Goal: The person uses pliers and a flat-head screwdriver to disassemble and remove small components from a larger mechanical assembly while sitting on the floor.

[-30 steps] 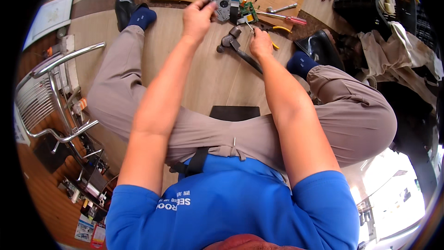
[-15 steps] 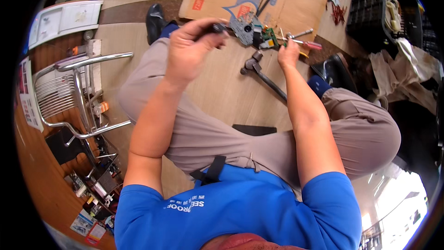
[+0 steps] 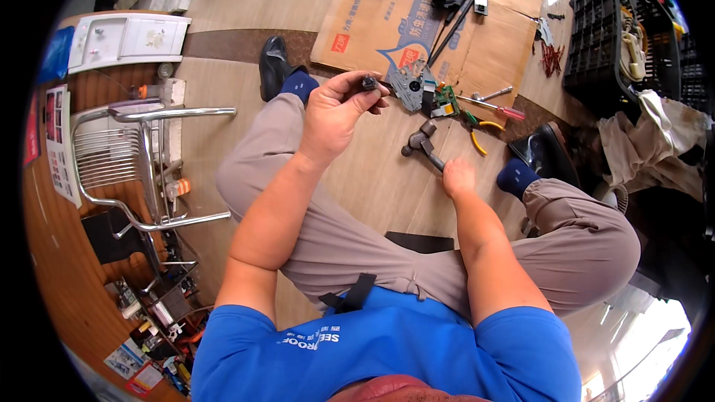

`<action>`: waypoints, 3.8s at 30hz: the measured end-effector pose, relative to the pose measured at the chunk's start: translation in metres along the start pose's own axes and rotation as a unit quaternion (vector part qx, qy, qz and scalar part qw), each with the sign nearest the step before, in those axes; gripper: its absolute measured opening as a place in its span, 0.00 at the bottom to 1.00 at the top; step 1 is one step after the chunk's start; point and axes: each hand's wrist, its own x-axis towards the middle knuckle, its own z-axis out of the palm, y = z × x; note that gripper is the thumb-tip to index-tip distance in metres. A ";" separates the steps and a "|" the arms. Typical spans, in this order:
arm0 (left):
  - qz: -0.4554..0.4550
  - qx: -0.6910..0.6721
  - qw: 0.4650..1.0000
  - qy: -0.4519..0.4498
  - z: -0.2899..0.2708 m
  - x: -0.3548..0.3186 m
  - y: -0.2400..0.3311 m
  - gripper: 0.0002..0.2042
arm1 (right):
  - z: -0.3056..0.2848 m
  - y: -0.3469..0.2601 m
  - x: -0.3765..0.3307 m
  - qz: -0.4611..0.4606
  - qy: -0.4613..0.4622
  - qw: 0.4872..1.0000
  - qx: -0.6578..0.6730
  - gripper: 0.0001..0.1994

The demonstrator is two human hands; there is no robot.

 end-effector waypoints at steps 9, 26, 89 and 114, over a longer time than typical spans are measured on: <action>-0.043 -0.075 0.996 0.010 -0.006 0.005 -0.006 0.11 | -0.003 -0.014 0.027 -0.040 0.014 0.997 0.062 0.11; -0.043 -0.264 0.959 -0.092 -0.013 0.008 -0.005 0.12 | -0.051 -0.098 0.090 0.008 0.240 0.952 0.191 0.08; 0.011 -0.200 0.980 0.008 0.036 -0.117 0.059 0.08 | -0.359 -0.084 -0.161 -0.260 0.006 0.498 0.827 0.19; -0.289 -0.404 0.868 0.000 -0.015 0.022 -0.029 0.16 | -0.318 -0.020 -0.098 0.078 -0.036 0.692 0.716 0.18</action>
